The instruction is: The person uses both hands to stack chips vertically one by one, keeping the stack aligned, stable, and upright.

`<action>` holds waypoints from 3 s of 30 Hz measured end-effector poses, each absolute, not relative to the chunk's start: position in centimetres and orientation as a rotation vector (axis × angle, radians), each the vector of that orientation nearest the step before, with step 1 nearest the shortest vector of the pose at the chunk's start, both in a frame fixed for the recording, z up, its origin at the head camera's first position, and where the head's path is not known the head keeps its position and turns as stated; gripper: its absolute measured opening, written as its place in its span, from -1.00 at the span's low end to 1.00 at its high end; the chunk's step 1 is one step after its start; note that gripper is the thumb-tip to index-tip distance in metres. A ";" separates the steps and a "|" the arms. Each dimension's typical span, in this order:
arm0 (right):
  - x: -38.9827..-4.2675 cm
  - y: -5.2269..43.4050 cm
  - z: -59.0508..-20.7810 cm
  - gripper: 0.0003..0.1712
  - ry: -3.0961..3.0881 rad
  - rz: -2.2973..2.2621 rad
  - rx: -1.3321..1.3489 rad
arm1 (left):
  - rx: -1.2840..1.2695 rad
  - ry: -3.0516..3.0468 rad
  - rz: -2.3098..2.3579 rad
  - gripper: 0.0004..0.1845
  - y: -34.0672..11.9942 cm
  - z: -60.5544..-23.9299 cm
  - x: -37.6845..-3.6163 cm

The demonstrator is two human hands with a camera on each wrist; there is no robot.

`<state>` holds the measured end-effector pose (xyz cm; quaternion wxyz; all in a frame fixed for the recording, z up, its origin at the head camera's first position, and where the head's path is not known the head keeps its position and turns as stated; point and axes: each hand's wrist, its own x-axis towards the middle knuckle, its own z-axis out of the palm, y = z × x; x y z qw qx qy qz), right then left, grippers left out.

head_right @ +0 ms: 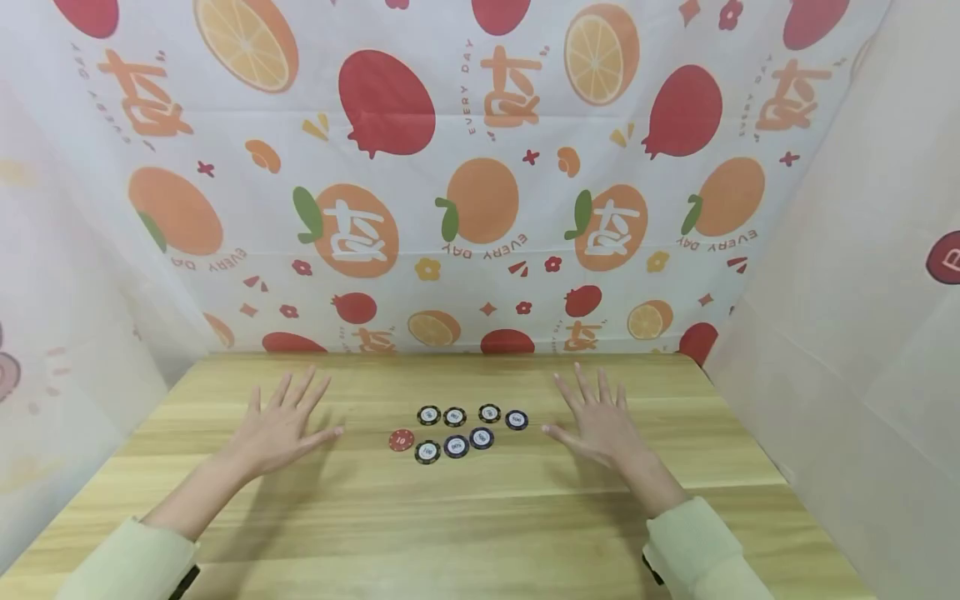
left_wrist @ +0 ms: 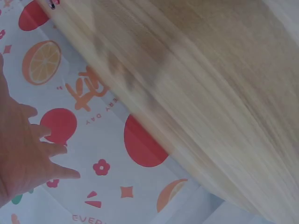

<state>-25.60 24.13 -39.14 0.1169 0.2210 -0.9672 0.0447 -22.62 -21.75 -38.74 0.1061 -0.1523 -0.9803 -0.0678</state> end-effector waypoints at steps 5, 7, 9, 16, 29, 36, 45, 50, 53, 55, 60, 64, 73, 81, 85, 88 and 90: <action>-25.6 24.0 -39.0 -0.08 -2.834 0.129 0.653 | -0.456 -2.899 -0.198 -0.06 -21.5 -38.3 -22.9; -25.5 23.8 -39.0 -0.07 -2.832 0.129 0.665 | -0.463 -2.903 -0.188 -0.06 -21.4 -38.3 -22.9; -25.5 23.7 -39.1 -0.07 -2.828 0.130 0.680 | -0.473 -2.906 -0.175 -0.06 -21.2 -38.4 -23.0; -25.6 22.6 -38.9 -0.05 -2.803 0.136 0.748 | -0.499 -2.899 -0.167 -0.07 -20.4 -38.5 -23.1; -25.7 18.9 -39.2 -0.05 -2.781 0.102 0.933 | -0.708 -2.782 -0.195 -0.09 -18.3 -39.3 -23.6; -25.9 16.5 -39.7 -0.12 -2.766 0.199 1.020 | -0.854 -2.731 -0.282 -0.25 -16.5 -39.8 -24.1; -26.2 13.3 -40.5 -0.25 -2.797 0.315 1.109 | -0.961 -2.741 -0.460 -0.45 -13.7 -41.2 -25.0; -26.4 11.9 -41.0 -0.37 -2.878 0.366 1.108 | -1.144 -2.690 -0.587 -0.53 -12.4 -42.3 -25.8; -26.6 11.3 -41.2 -0.46 -2.925 0.439 1.096 | -1.225 -2.671 -0.644 -0.55 -11.7 -42.8 -26.2; -26.7 11.0 -41.5 -0.51 -2.937 0.473 1.099 | -1.262 -2.649 -0.636 -0.59 -11.4 -43.0 -26.4; -27.2 10.2 -42.1 -0.55 -2.912 0.456 1.160 | -1.286 -2.609 -0.571 -0.67 -11.2 -43.6 -26.6; -27.5 9.9 -42.4 -0.58 -2.916 0.410 1.169 | -1.261 -2.639 -0.553 -0.70 -11.1 -43.9 -26.7; -27.7 9.5 -42.4 -0.60 -2.940 0.324 1.160 | -1.235 -2.665 -0.568 -0.73 -10.8 -43.9 -26.7; -27.8 9.1 -42.5 -0.56 -2.964 0.206 1.134 | -1.250 -2.675 -0.595 -0.75 -10.8 -43.9 -26.9; -27.8 9.0 -42.4 -0.56 -2.975 0.171 1.135 | -1.263 -2.673 -0.598 -0.73 -10.8 -43.8 -26.9; -27.7 8.9 -42.4 -0.57 -2.979 0.170 1.134 | -1.271 -2.676 -0.591 -0.73 -10.8 -43.7 -26.8; -27.7 8.9 -42.4 -0.57 -2.986 0.175 1.130 | -1.283 -2.672 -0.585 -0.75 -10.7 -43.6 -26.9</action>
